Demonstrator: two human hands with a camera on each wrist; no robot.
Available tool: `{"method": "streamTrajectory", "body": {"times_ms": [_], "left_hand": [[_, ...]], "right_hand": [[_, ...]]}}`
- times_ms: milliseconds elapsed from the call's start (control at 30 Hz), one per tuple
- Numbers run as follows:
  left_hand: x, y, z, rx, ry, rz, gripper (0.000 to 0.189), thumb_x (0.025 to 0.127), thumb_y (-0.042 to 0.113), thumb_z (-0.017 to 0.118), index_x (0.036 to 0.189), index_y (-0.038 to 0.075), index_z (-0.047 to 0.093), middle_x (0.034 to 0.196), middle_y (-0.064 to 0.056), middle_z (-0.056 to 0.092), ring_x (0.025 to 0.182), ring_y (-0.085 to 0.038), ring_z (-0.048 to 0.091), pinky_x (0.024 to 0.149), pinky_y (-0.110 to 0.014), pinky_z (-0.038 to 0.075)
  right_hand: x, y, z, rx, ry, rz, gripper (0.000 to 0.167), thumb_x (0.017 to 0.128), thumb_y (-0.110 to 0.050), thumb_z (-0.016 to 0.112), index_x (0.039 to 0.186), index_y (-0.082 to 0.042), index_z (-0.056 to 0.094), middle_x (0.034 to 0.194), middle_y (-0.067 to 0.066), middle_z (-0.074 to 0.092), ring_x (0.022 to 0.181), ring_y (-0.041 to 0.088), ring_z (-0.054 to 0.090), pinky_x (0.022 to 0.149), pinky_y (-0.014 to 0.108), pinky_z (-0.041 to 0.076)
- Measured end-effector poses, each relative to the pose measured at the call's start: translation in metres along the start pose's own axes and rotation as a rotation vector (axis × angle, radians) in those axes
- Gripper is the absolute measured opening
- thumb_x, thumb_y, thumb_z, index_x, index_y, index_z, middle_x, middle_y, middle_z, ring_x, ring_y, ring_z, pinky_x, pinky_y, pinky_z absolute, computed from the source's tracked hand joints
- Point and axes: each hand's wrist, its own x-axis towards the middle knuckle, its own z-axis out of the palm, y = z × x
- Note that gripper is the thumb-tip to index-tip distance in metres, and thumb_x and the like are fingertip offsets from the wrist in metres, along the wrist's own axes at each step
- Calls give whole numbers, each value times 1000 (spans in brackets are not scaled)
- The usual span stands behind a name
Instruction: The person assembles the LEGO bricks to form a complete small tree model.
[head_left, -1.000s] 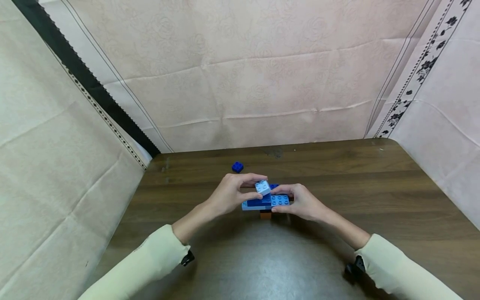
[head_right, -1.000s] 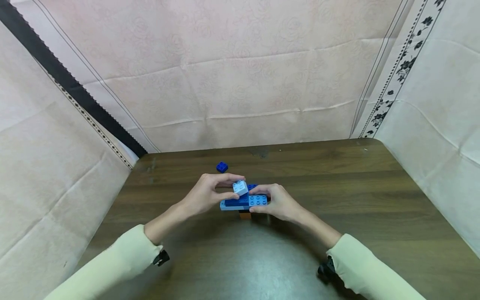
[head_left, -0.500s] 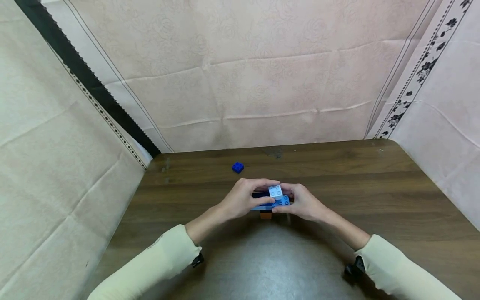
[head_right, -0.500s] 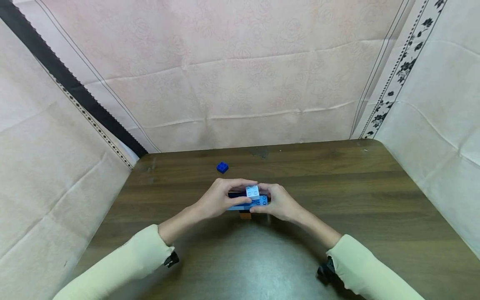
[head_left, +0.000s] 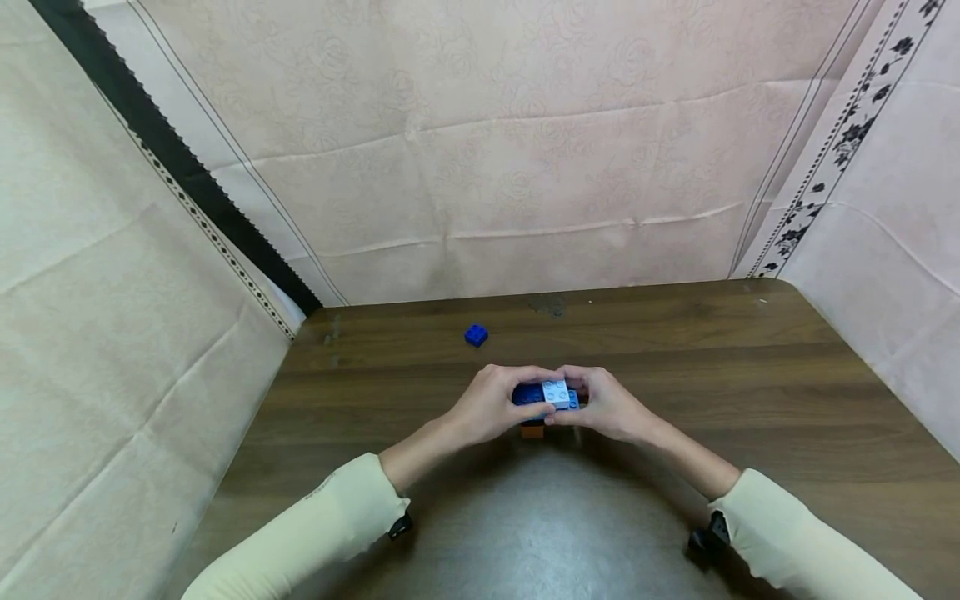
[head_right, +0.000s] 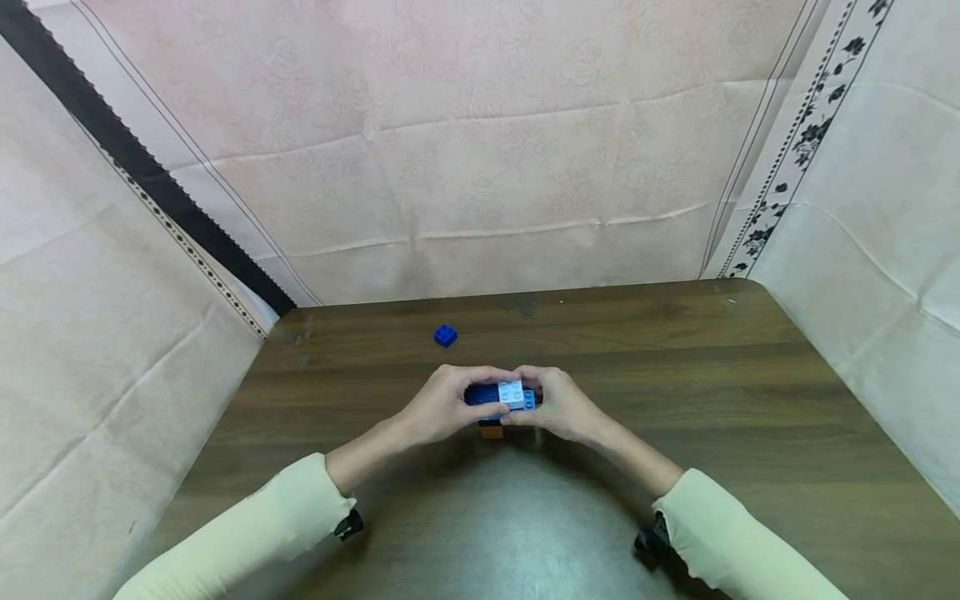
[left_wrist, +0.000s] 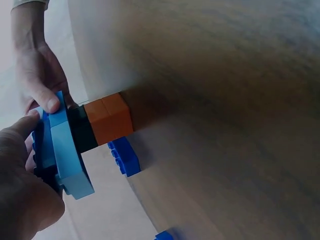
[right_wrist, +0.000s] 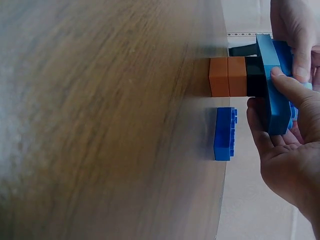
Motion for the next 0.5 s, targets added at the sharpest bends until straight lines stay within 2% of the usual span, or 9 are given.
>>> {"method": "streamTrajectory", "body": {"times_ms": [500], "left_hand": [[-3, 0, 4, 3, 0, -32, 42, 97, 21, 82, 138, 16, 72, 131, -4, 74, 105, -11, 67, 92, -27, 55]], "right_hand": [[-1, 0, -1, -6, -3, 34, 42, 93, -12, 85, 130, -3, 66, 122, 10, 74, 107, 22, 71, 94, 35, 59]]}}
